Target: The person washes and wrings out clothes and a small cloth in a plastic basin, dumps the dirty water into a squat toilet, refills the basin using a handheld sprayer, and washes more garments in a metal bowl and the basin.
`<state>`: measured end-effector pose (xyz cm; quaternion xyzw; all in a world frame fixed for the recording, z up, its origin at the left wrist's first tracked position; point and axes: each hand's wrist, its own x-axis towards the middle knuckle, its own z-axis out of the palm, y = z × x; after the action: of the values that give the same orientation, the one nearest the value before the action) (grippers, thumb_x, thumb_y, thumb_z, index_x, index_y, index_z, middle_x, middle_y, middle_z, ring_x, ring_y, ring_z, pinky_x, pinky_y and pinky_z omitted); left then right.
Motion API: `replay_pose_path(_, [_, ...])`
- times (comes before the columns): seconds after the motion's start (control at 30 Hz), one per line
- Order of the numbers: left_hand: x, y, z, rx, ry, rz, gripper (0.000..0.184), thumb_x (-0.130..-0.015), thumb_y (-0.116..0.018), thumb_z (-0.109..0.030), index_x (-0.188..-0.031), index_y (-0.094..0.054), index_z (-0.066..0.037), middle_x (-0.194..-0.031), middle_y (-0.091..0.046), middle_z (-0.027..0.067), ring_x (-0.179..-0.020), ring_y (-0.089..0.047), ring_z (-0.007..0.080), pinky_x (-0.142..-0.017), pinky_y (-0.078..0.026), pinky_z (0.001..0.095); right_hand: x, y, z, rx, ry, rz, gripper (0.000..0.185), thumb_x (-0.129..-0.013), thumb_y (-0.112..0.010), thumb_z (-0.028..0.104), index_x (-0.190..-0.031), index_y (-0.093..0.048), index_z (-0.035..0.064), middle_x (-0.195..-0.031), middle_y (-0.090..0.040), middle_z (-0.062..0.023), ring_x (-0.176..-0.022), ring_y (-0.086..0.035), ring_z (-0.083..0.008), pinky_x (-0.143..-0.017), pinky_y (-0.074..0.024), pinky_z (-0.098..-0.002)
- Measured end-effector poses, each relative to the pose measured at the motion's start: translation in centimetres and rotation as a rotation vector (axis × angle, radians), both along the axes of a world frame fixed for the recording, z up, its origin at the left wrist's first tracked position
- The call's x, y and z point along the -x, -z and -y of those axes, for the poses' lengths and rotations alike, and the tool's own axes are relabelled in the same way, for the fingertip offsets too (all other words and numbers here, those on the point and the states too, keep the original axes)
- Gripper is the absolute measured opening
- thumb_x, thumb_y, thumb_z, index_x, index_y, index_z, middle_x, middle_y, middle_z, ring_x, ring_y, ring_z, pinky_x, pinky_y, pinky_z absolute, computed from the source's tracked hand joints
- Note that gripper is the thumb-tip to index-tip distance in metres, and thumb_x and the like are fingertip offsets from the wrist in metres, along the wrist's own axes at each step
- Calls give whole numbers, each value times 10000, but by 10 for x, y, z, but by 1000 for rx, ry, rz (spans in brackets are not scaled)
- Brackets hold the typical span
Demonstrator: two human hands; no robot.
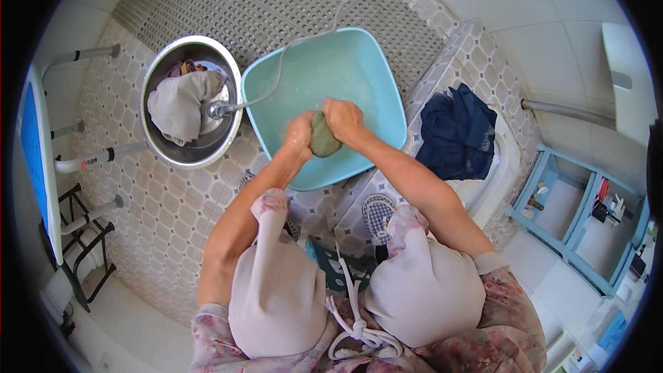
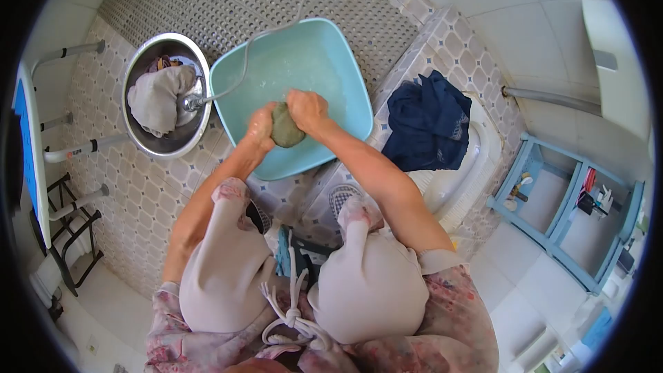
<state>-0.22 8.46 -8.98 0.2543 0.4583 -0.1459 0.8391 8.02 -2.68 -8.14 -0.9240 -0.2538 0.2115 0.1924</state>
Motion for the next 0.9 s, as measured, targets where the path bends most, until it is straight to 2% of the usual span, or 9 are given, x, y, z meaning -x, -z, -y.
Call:
replay_pose_path(0.17, [0,-13,4,-323,83,-22,353,-916,-574,-191,-1233,-543,-38,-1190,-585,148,-1000,-626,318,-875,-521,405,-5,34,43,102,197,-29,362,-966,-462,346,-1022,-618,24,-984,-630,-217,-926,-613,-420,-831,-496,-521])
replay_pose_path(0.27, [17,34,5,-1362,531,188,570,-856,-623,-173,-1385,-438,-71,-1330,-482,193,-1077,-591,385,-911,-504,442,18,32,58,-38,131,276,377,-945,-531,331,-1172,-530,29,-1084,-584,-191,-1001,-570,-425,-845,-500,-501])
replay_pose_path(0.37, [7,0,-1,-1407,1074,90,704,-816,-645,-174,-1453,-353,-103,-1389,-392,255,-1092,-566,458,-923,-487,490,23,24,55,47,-65,244,453,-880,-654,290,-1220,-473,51,-1061,-578,-163,-925,-572,-446,-842,-506,-500])
replay_pose_path(0.47, [-4,-1,-11,-1419,1186,16,684,-810,-660,-182,-1430,-384,-104,-1352,-439,270,-1070,-566,482,-921,-481,504,-4,2,48,237,-146,27,503,-872,-654,363,-1228,-502,41,-1097,-596,-173,-944,-579,-444,-867,-499,-488])
replay_pose_path(0.57, [-4,11,-27,-1394,940,-17,686,-796,-681,-171,-1423,-403,-152,-1282,-507,248,-1044,-594,446,-907,-492,478,-34,2,47,323,76,-362,528,-862,-651,419,-1212,-540,40,-1140,-610,-172,-948,-591,-417,-892,-495,-470])
replay_pose_path(0.67, [-3,-9,-20,-1487,795,-74,568,-785,-698,-164,-1327,-528,-177,-1208,-570,219,-1027,-615,399,-887,-503,456,-39,-23,51,445,10,-422,527,-858,-641,451,-1173,-568,35,-1187,-610,-183,-1035,-581,-397,-909,-493,-464])
replay_pose_path(0.77, [5,-7,-17,-1575,770,8,386,-789,-698,-155,-1172,-649,-158,-1170,-593,196,-996,-623,384,-871,-506,451,-39,-40,49,585,-196,-162,506,-857,-645,437,-1150,-580,29,-1203,-603,-187,-1132,-544,-389,-917,-487,-469])
replay_pose_path(0.87, [7,-17,-14,-1575,679,76,231,-784,-680,-120,-1013,-703,-131,-1131,-612,168,-975,-626,369,-856,-504,441,-40,-23,41,195,-95,-34,456,-848,-657,416,-1080,-629,25,-1248,-582,-180,-1213,-488,-397,-932,-477,-477])
replay_pose_path(0.9, [6,-18,-14,-1573,639,132,208,-774,-671,-103,-981,-694,-117,-1124,-605,155,-970,-621,370,-851,-504,443,-39,-13,35,161,-89,-12,433,-833,-666,401,-1045,-641,24,-1213,-602,-178,-1176,-517,-388,-919,-484,-471])
